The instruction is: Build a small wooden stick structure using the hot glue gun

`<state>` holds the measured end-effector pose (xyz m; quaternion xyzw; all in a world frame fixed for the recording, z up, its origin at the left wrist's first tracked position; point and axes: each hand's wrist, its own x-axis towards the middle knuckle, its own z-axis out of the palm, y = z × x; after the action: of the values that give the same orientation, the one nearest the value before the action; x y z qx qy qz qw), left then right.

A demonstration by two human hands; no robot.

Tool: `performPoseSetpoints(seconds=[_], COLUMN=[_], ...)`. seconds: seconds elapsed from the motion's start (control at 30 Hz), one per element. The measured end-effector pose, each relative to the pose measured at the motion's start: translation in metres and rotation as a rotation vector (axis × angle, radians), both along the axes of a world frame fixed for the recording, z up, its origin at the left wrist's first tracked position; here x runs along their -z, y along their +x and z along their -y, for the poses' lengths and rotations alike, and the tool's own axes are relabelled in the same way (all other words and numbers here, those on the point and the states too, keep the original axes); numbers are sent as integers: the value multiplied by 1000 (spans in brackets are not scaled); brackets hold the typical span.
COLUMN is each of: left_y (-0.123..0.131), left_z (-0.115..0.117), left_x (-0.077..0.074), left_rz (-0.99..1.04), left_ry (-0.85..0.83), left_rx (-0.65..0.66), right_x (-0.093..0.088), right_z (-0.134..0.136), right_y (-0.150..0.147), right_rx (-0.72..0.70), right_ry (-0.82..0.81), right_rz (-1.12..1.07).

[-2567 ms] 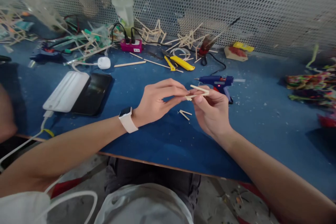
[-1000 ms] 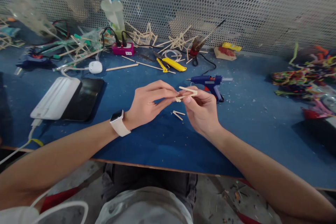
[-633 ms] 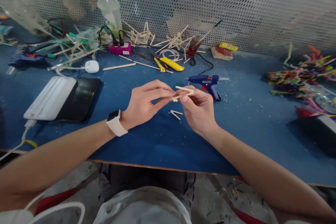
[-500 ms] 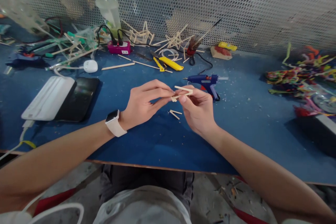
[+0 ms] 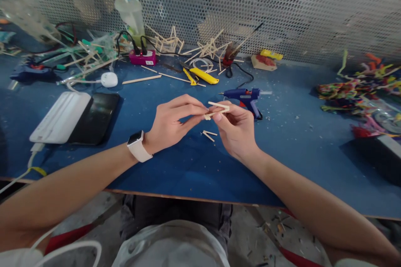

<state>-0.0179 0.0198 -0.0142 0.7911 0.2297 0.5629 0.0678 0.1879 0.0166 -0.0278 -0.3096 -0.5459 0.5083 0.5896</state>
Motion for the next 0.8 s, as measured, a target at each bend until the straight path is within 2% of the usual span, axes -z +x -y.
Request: performPoseSetpoints(seconds=[0.27, 0.43, 0.8], left_y=[0, 1, 0], left_z=[1, 2, 2], left_x=[-1, -1, -2], left_rz=[0, 2, -11], left_ry=[24, 22, 16], left_rx=[5, 3, 5], right_x=[2, 2, 4], right_z=[-1, -2, -2], right_y=[1, 2, 2], right_rx=[-19, 16, -8], right_ry=[56, 51, 58], right_rz=[-15, 16, 2])
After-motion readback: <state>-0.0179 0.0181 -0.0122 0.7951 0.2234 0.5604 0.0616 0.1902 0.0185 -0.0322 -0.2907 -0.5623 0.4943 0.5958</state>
